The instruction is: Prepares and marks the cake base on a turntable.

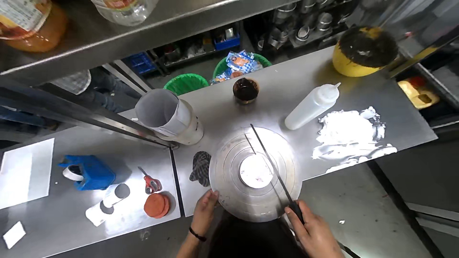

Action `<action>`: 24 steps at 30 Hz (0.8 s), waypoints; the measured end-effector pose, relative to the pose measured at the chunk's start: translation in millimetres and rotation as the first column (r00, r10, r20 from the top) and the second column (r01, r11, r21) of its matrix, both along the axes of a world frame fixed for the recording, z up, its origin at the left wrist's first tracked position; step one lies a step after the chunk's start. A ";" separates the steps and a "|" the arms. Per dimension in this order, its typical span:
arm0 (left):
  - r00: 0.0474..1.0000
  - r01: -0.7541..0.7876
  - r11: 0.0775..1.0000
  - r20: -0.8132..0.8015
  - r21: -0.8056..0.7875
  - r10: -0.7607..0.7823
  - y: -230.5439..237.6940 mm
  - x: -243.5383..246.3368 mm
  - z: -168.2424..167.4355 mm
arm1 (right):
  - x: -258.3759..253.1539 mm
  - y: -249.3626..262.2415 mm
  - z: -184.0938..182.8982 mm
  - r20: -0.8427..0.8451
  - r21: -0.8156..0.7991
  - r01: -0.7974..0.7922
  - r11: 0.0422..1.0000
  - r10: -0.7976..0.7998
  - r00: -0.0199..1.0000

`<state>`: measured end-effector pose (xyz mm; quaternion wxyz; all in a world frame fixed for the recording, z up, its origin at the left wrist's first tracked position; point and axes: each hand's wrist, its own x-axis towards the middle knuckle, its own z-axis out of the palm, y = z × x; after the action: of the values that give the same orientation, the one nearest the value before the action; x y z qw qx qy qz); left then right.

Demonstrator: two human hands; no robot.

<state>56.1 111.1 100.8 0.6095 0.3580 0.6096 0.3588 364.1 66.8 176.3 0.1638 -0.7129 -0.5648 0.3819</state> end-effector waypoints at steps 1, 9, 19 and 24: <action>1.000 0.026 1.000 0.000 0.009 -0.026 -8.6 4.5 0.4 | 1.1 1.2 0.2 -0.005 0.005 0.009 1.000 -0.009 1.000; 0.947 0.297 0.952 0.153 -0.073 -0.283 -23.7 13.4 3.6 | 0.2 -3.6 -1.6 0.020 0.065 0.047 0.997 -0.048 0.999; 0.941 0.315 0.947 0.152 -0.066 -0.302 -23.7 11.6 0.2 | -4.2 -13.9 -2.4 0.040 0.078 0.047 0.996 -0.050 0.998; 0.946 0.301 0.952 0.142 -0.053 -0.292 -22.8 9.7 0.6 | -6.4 -20.8 -7.3 0.031 0.072 0.039 0.997 -0.041 0.999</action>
<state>65.8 88.3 101.4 0.7084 0.3982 0.5200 0.2632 357.7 46.0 169.0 0.1876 -0.7238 -0.5663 0.3467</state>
